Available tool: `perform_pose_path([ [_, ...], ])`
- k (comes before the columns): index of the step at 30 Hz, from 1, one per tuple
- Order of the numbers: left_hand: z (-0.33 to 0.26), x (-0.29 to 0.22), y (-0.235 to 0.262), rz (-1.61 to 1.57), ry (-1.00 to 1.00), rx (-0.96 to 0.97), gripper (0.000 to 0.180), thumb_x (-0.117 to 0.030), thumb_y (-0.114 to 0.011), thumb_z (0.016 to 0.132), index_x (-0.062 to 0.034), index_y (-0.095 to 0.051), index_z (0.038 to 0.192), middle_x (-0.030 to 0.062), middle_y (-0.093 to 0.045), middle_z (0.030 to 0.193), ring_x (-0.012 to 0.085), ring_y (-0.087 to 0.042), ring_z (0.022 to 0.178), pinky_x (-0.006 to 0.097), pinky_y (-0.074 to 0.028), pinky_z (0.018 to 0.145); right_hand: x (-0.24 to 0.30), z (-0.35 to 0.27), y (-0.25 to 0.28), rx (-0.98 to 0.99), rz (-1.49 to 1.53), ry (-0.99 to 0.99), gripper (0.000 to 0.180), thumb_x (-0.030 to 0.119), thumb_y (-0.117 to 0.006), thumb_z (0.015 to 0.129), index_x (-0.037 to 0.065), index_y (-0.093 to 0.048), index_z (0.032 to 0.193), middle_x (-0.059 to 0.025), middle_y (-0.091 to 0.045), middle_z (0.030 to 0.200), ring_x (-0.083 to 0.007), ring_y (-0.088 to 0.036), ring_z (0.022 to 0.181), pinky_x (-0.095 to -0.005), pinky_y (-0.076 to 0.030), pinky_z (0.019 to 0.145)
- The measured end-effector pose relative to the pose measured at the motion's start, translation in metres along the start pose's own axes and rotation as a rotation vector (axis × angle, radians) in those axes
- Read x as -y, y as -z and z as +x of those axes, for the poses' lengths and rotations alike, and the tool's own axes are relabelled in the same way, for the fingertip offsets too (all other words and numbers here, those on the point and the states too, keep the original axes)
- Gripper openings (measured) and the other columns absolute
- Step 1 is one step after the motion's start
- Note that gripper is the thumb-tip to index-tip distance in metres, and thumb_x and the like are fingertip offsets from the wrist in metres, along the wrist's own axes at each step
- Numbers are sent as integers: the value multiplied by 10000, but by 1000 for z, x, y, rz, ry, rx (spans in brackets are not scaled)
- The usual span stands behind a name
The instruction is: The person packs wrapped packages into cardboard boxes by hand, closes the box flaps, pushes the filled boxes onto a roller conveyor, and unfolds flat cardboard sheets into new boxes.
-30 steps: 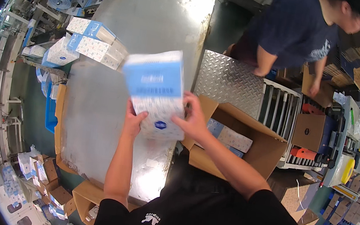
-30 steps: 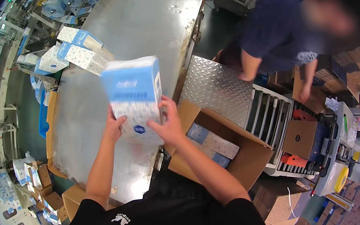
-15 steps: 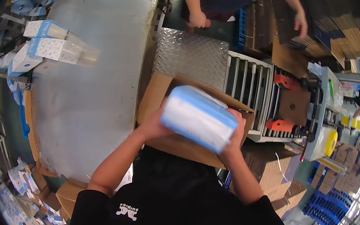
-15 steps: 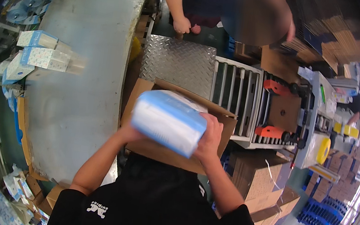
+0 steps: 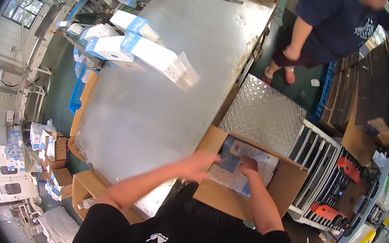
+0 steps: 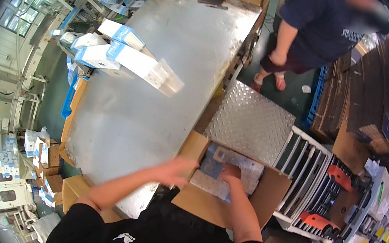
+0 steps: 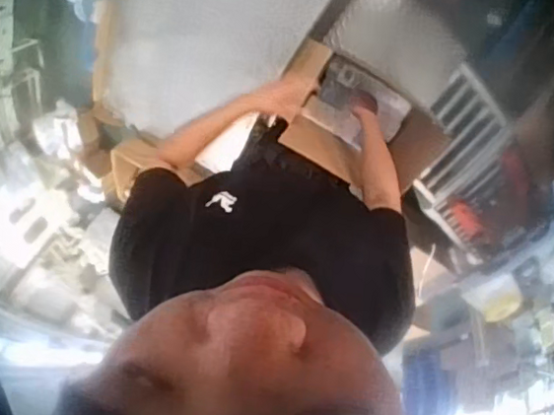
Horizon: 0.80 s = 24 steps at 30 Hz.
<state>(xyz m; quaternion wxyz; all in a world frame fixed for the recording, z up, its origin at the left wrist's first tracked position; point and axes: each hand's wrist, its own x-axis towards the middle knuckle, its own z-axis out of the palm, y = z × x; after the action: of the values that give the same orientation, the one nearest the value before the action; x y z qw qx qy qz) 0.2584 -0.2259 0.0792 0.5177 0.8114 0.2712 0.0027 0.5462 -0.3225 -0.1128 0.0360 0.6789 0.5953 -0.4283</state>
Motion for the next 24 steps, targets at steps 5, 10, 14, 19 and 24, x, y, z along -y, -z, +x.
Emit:
perform_pose_path([
  [5,1,87,221,1114,124,-615,806,-338,-773,775,-101,-428,1463,175,-608,1294,359,-552,1229,584,-384,1067,11,-36,51,-205,294,-177,311,58,-566,865,65,-713,1138,-160,-727,1127,-268,-701,1050,-368,-551,901],
  [10,65,94,290,713,290,-365,1036,-236,-856,685,-180,-316,1567,90,-604,1366,303,-496,1346,664,-190,1157,106,-58,107,-444,226,263,351,123,-720,823,95,-696,1172,-162,-718,1120,-317,-679,1072,-385,-549,880],
  [14,82,44,241,646,1,-4,1110,-194,-904,607,-189,-332,1558,110,-594,1376,337,-499,1338,660,-231,1139,238,-54,184,-857,-277,252,873,311,-829,731,188,-439,1502,-228,-361,1531,-420,-576,1212,-476,-527,932],
  [19,26,148,371,927,387,-193,994,-167,-874,613,-190,-424,1499,188,-529,1425,372,-514,1301,485,-457,1027,260,23,181,-527,3,86,1030,391,-825,695,254,-305,1573,-250,-357,1491,-432,-609,1151,-488,-546,916],
  [24,-170,309,441,1161,394,-609,743,-1,-652,807,-95,-408,1502,184,-490,1469,391,-464,1355,476,-413,1114,300,60,171,-510,49,76,999,388,-791,731,276,-279,1582,-221,-433,1405,-414,-644,1094,-487,-563,888],
])
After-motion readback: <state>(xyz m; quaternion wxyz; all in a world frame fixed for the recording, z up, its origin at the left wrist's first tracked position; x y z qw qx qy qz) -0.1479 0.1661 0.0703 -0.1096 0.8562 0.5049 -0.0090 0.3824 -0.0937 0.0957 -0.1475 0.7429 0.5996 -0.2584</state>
